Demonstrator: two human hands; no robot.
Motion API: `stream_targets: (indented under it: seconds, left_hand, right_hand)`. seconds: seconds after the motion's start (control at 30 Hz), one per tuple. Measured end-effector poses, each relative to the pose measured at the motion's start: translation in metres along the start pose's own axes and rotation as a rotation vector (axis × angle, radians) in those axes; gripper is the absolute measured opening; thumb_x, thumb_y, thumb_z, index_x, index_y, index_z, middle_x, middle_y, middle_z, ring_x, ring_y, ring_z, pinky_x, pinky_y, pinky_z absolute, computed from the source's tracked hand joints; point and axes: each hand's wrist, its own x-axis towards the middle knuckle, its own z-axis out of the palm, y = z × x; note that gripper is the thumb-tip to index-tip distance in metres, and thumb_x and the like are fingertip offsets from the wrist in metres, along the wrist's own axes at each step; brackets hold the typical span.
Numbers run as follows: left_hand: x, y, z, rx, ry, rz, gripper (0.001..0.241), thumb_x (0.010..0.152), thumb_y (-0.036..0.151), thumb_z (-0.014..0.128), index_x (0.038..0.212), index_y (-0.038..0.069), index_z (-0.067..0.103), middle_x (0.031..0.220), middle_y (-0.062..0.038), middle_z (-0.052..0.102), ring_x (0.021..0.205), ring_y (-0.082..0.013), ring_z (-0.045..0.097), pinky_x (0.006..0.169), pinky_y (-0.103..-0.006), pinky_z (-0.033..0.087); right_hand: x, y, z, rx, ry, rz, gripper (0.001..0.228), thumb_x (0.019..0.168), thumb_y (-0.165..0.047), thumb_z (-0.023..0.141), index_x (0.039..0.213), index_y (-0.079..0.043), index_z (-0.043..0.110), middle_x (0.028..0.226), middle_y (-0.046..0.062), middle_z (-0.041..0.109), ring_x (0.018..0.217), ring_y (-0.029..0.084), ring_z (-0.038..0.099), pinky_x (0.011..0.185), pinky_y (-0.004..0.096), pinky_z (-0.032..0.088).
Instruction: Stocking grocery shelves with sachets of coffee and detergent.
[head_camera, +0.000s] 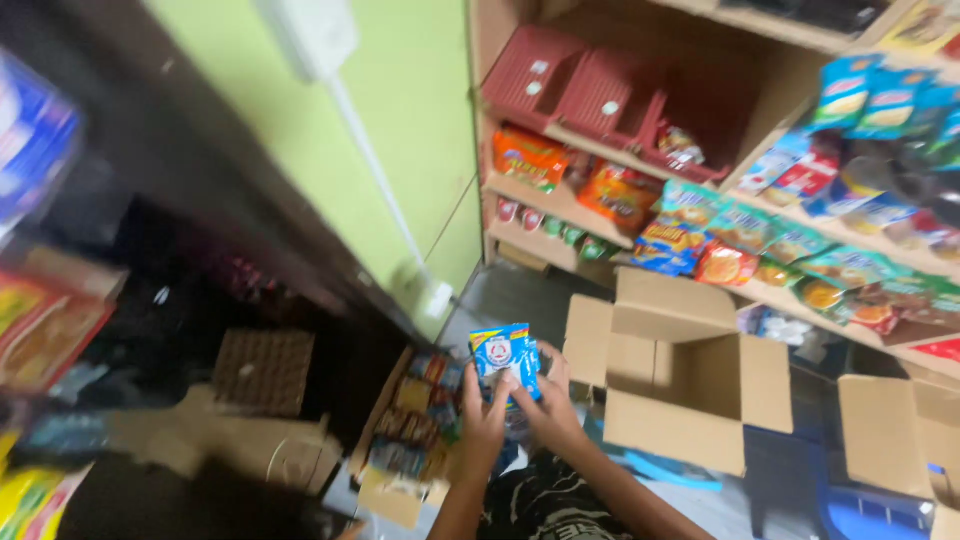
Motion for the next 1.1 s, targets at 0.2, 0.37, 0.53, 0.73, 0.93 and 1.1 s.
stream_targets:
  seconds: [0.2, 0.37, 0.53, 0.73, 0.93, 1.1]
  left_hand:
    - [0.070, 0.026, 0.060, -0.216, -0.070, -0.008, 0.029, 0.102, 0.022, 0.062, 0.120, 0.000, 0.059, 0.105, -0.008, 0.069, 0.091, -0.0130, 0.062, 0.079, -0.0311, 0.054]
    - [0.112, 0.063, 0.104, -0.119, -0.100, -0.034, 0.030, 0.102, 0.025, 0.059, 0.120, 0.002, 0.058, 0.101, -0.007, 0.071, 0.087, -0.0118, 0.064, 0.077, -0.0312, 0.055]
    - [0.147, 0.062, 0.146, 0.040, -0.207, 0.115, 0.035, 0.102, 0.027, 0.060, 0.126, 0.002, 0.051, 0.102, -0.011, 0.071, 0.090, -0.0158, 0.066, 0.078, -0.0337, 0.056]
    - [0.188, 0.047, 0.173, 0.141, -0.305, 0.333, 0.047, 0.103, 0.023, 0.063, 0.138, 0.000, 0.043, 0.113, -0.016, 0.067, 0.100, -0.0213, 0.065, 0.087, -0.0372, 0.054]
    - [0.233, 0.080, 0.203, 0.030, -0.518, 0.247, 0.045, 0.105, 0.024, 0.060, 0.139, 0.000, 0.044, 0.117, -0.017, 0.067, 0.103, -0.0238, 0.065, 0.091, -0.0373, 0.053]
    - [0.259, 0.080, 0.221, 0.053, -0.507, 0.328, 0.039, 0.107, 0.024, 0.058, 0.136, 0.001, 0.047, 0.120, -0.016, 0.062, 0.108, -0.0249, 0.062, 0.096, -0.0381, 0.050]
  right_hand:
    - [0.061, 0.035, -0.044, 0.432, 0.074, -0.101, 0.033, 0.105, -0.025, 0.054, 0.130, -0.005, 0.053, 0.163, 0.021, 0.033, 0.149, 0.033, 0.034, 0.121, 0.043, 0.026]
    - [0.104, 0.067, -0.080, 0.781, 0.123, 0.369, 0.047, 0.107, -0.036, 0.042, 0.144, -0.006, 0.044, 0.139, 0.019, 0.052, 0.129, 0.027, 0.051, 0.110, 0.038, 0.041]
    - [0.139, 0.031, -0.125, 0.867, 0.232, 0.412, 0.056, 0.099, -0.039, 0.051, 0.148, -0.014, 0.038, 0.135, 0.013, 0.059, 0.120, 0.023, 0.059, 0.103, 0.042, 0.048]
    - [0.137, 0.124, -0.124, 1.386, 0.079, 0.698, 0.071, 0.096, -0.058, 0.046, 0.148, -0.010, 0.046, 0.140, 0.012, 0.063, 0.122, 0.029, 0.064, 0.102, 0.048, 0.052]
    - [0.179, 0.094, -0.159, 1.257, 0.357, 0.544, 0.069, 0.102, -0.045, 0.053, 0.158, -0.011, 0.033, 0.146, 0.013, 0.055, 0.127, 0.029, 0.059, 0.104, 0.054, 0.050]
    - [0.235, 0.003, -0.182, 1.080, 0.518, 0.363, 0.076, 0.099, -0.034, 0.053, 0.165, -0.032, 0.014, 0.152, 0.011, 0.047, 0.130, 0.026, 0.054, 0.105, 0.048, 0.049]
